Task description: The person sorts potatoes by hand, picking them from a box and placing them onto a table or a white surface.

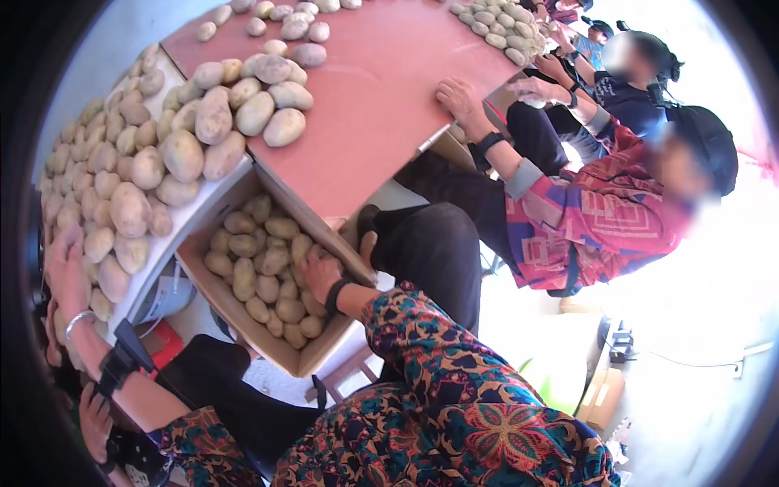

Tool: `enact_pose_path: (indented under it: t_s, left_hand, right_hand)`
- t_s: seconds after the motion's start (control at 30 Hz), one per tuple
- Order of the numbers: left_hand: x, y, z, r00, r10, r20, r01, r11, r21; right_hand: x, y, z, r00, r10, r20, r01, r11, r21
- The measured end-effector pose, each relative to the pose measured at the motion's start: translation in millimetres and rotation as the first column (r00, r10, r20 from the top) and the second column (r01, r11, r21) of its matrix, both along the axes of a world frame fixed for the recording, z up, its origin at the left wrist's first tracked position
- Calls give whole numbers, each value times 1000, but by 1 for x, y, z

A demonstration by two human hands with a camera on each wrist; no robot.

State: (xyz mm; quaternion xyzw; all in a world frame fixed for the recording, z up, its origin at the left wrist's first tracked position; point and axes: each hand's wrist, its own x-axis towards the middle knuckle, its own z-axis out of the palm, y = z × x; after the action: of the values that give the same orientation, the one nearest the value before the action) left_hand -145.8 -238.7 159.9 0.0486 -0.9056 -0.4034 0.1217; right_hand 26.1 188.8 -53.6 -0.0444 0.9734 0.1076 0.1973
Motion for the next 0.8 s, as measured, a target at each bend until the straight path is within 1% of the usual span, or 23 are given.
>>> enact_pose_path:
  t_s: [0.03,0.07,0.1,0.13,0.17,0.27,0.33,0.4,0.43,0.5,0.53,0.57,0.6,0.63,0.7,0.73,0.8]
  left_hand:
    - [3,-4,1,1000,-15,13,15,1000,-18]
    - [4,-7,1,1000,3,-6,-3,999,-34]
    - [7,1,3,1000,-7,-6,7,1000,-3]
    - [12,12,10,1000,-19,-4,19,999,31]
    - [18,26,22,1000,7,15,-7,998,55]
    - [24,34,26,999,29,-34,-27,998,51]
    - [28,39,31,997,55,-45,-53,997,52]
    - [29,44,34,997,62,-55,-59,996,62]
    - [29,46,34,996,67,-66,-62,995,76]
    - [28,46,29,994,53,-96,-44,995,93]
    - [28,48,31,992,56,-109,-46,995,92]
    - [31,52,34,993,56,-99,-47,995,93]
    - [33,54,34,995,53,-83,-46,995,93]
    - [32,53,32,994,66,-89,-55,991,121]
    - [34,50,35,993,75,-91,-66,993,99]
    - [34,49,35,992,84,-96,-77,994,80]
    - [34,46,36,991,88,-101,-79,993,91]
  right_hand:
    - [-2,-2,-8,1000,14,-18,-14,1000,-15]
    - [-4,3,-14,1000,12,-24,-13,997,-70]
    - [-4,8,-17,1000,8,-25,-11,993,-121]
    - [-3,9,-12,999,21,-38,-26,991,-132]
    - [-2,10,-9,999,30,-29,-34,991,-127]
    - [-5,7,13,994,100,-38,-105,983,-152]
    - [-13,-6,26,988,144,-53,-151,972,-178]
    - [-20,-15,35,986,162,-47,-169,943,-287]
    - [-23,-18,38,984,171,-53,-179,940,-289]
    - [-27,-21,46,965,257,46,-236,932,-276]
    - [-29,-17,39,965,260,32,-242,931,-275]
    - [-26,-8,19,931,343,-124,-363,907,-213]
    - [-24,-1,3,868,421,-265,-466,875,-136]
    - [-27,4,-4,866,422,-267,-468,873,-137]
    - [-33,11,-10,925,350,-151,-366,926,-96]
    - [-36,10,-4,922,359,-148,-374,922,-97]
    - [-42,5,9,959,265,96,-248,956,-158]
